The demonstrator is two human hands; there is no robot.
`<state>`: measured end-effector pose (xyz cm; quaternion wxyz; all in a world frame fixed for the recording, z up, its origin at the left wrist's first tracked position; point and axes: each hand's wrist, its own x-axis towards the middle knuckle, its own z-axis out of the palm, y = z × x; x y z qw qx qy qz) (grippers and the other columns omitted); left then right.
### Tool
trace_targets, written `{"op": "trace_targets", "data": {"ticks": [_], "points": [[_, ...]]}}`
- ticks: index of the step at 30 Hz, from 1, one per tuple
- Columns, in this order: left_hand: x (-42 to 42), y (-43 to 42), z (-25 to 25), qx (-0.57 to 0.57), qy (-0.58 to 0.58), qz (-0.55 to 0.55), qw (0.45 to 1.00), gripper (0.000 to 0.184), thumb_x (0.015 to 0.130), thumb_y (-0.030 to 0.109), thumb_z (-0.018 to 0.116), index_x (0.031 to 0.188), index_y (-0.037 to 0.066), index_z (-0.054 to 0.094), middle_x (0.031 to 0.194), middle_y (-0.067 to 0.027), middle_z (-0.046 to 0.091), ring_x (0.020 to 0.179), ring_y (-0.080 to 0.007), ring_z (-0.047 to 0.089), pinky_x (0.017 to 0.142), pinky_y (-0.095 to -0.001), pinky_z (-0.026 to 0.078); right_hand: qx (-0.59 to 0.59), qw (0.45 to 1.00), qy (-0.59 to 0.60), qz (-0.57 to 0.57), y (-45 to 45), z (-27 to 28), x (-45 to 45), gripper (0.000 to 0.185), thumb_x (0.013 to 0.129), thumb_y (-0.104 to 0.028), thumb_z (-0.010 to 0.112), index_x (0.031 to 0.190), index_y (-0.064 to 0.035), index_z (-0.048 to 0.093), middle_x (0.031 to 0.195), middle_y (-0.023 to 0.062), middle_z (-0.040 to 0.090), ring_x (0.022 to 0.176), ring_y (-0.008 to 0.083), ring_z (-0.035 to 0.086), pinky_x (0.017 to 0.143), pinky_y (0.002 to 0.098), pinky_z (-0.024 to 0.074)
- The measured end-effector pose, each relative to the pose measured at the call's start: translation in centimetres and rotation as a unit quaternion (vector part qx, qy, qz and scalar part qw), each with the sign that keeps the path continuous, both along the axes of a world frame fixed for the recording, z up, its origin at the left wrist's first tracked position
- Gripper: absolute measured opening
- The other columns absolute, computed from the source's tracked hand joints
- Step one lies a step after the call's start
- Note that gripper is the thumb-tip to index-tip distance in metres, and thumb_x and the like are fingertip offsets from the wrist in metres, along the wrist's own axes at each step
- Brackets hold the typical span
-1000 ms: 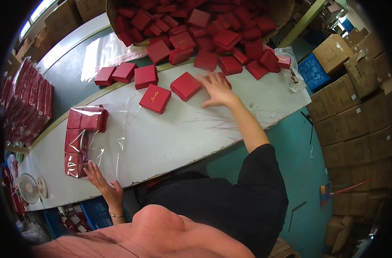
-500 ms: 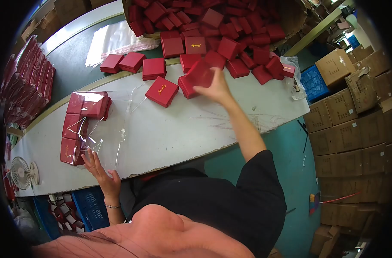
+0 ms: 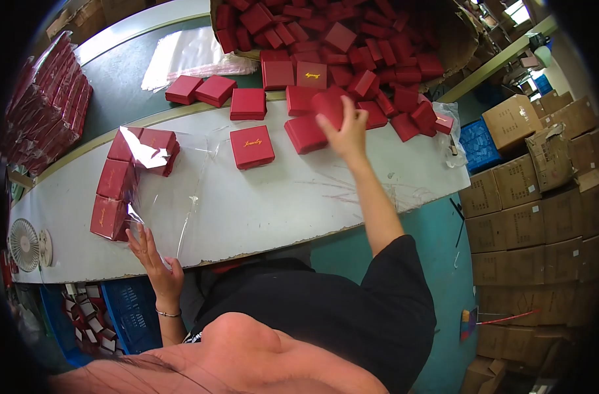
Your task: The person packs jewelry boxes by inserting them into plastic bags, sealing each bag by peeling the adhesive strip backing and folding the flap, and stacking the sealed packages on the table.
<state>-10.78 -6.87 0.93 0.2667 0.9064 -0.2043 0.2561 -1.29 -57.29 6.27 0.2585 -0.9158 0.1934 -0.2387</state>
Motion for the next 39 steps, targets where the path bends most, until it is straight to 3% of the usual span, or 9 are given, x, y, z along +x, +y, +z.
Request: {"op": "trace_targets", "data": {"ticks": [8, 11, 14, 16, 22, 26, 28, 30, 39], "points": [[0.3, 0.1, 0.8, -0.019, 0.004, -0.013, 1.0, 0.096, 0.068, -0.01, 0.052, 0.161, 0.002, 0.031, 0.171, -0.0167, 0.027, 0.157, -0.0537, 0.011, 0.126, -0.0671, 0.006, -0.049, 0.99, -0.049, 0.119, 4.9, -1.7, -1.3, 0.102, 0.077, -0.024, 0.087, 0.161, -0.0134, 0.03, 0.142, 0.0233, 0.039, 0.136, 0.0376, 0.045, 0.112, 0.0434, 0.0443], [0.5, -0.4, 0.5, -0.023, 0.005, 0.002, 1.0, 0.099, 0.067, -0.01, 0.052, 0.162, 0.001, 0.027, 0.172, -0.0162, 0.025, 0.157, -0.0535, 0.01, 0.125, -0.0672, 0.005, 0.324, 0.828, -0.043, 0.455, 13.2, 1.4, -2.6, 0.107, 0.074, -0.021, 0.088, 0.157, -0.0039, 0.024, 0.146, 0.0143, 0.037, 0.137, 0.0325, 0.042, 0.12, 0.0411, 0.0331], [0.7, -0.6, 0.4, -0.034, -0.012, 0.005, 0.999, 0.101, 0.066, -0.011, 0.051, 0.163, 0.001, 0.026, 0.172, -0.017, 0.024, 0.158, -0.0518, 0.01, 0.125, -0.0666, 0.006, 0.072, 0.783, 0.031, 0.617, 21.7, -1.5, -2.4, 0.098, 0.073, -0.021, 0.087, 0.147, -0.0067, 0.025, 0.143, 0.0242, 0.035, 0.137, 0.0448, 0.042, 0.117, 0.0468, 0.0353], [0.8, -0.6, 0.5, -0.036, -0.016, -0.001, 0.999, 0.101, 0.065, -0.012, 0.051, 0.163, 0.0, 0.025, 0.172, -0.0167, 0.023, 0.158, -0.0517, 0.01, 0.125, -0.0665, 0.004, 0.091, 0.821, 0.014, 0.563, 27.6, -4.2, -0.3, 0.088, 0.072, -0.02, 0.086, 0.138, -0.0107, 0.03, 0.145, 0.0296, 0.033, 0.126, 0.0538, 0.049, 0.102, 0.0524, 0.0505], [0.5, -0.5, 0.5, -0.017, -0.003, 0.012, 1.0, 0.104, 0.065, -0.011, 0.052, 0.164, 0.002, 0.024, 0.172, -0.0172, 0.022, 0.159, -0.0504, 0.009, 0.126, -0.066, 0.002, -0.04, 0.897, -0.168, 0.407, 37.1, -6.9, 3.7, 0.081, 0.078, -0.034, 0.087, 0.145, -0.007, 0.051, 0.154, 0.0371, 0.022, 0.142, 0.0557, 0.027, 0.111, 0.0579, 0.0416], [0.3, 0.6, 0.2, -0.022, -0.007, 0.019, 1.0, 0.102, 0.065, -0.009, 0.054, 0.162, 0.0, 0.026, 0.172, -0.0164, 0.023, 0.157, -0.0552, 0.01, 0.125, -0.0686, 0.004, 0.059, 0.898, 0.032, 0.435, 28.7, -6.6, 3.4, 0.099, 0.075, -0.044, 0.09, 0.154, -0.0087, 0.041, 0.159, 0.0356, 0.021, 0.146, 0.0556, 0.026, 0.115, 0.0583, 0.0386], [0.1, 0.9, 0.1, -0.02, -0.003, 0.016, 1.0, 0.101, 0.065, -0.009, 0.054, 0.162, 0.0, 0.026, 0.172, -0.0165, 0.024, 0.157, -0.0553, 0.009, 0.125, -0.0685, 0.004, -0.184, 0.941, 0.099, 0.267, 22.8, -1.8, 2.8, 0.114, 0.07, -0.047, 0.092, 0.159, -0.0085, 0.034, 0.16, 0.034, 0.019, 0.15, 0.0539, 0.024, 0.118, 0.0558, 0.0373], [0.1, 1.3, -0.1, -0.022, -0.004, 0.011, 1.0, 0.101, 0.065, -0.009, 0.054, 0.162, 0.0, 0.026, 0.172, -0.0165, 0.024, 0.157, -0.0553, 0.009, 0.125, -0.0684, 0.004, -0.17, 0.949, 0.156, 0.216, 16.2, -3.4, 3.5, 0.118, 0.065, -0.051, 0.093, 0.161, -0.0136, 0.034, 0.161, 0.0293, 0.021, 0.151, 0.0505, 0.025, 0.119, 0.0547, 0.0378], [0.1, 1.2, -0.1, -0.011, 0.007, 0.021, 1.0, 0.1, 0.066, -0.011, 0.052, 0.162, 0.001, 0.026, 0.172, -0.0151, 0.024, 0.157, -0.0546, 0.01, 0.126, -0.0667, 0.005, -0.088, 0.914, 0.13, 0.375, 9.9, 0.4, 5.4, 0.107, 0.067, -0.008, 0.09, 0.158, -0.0375, 0.042, 0.163, 0.023, 0.022, 0.147, 0.0474, 0.034, 0.12, 0.0516, 0.039]]}}
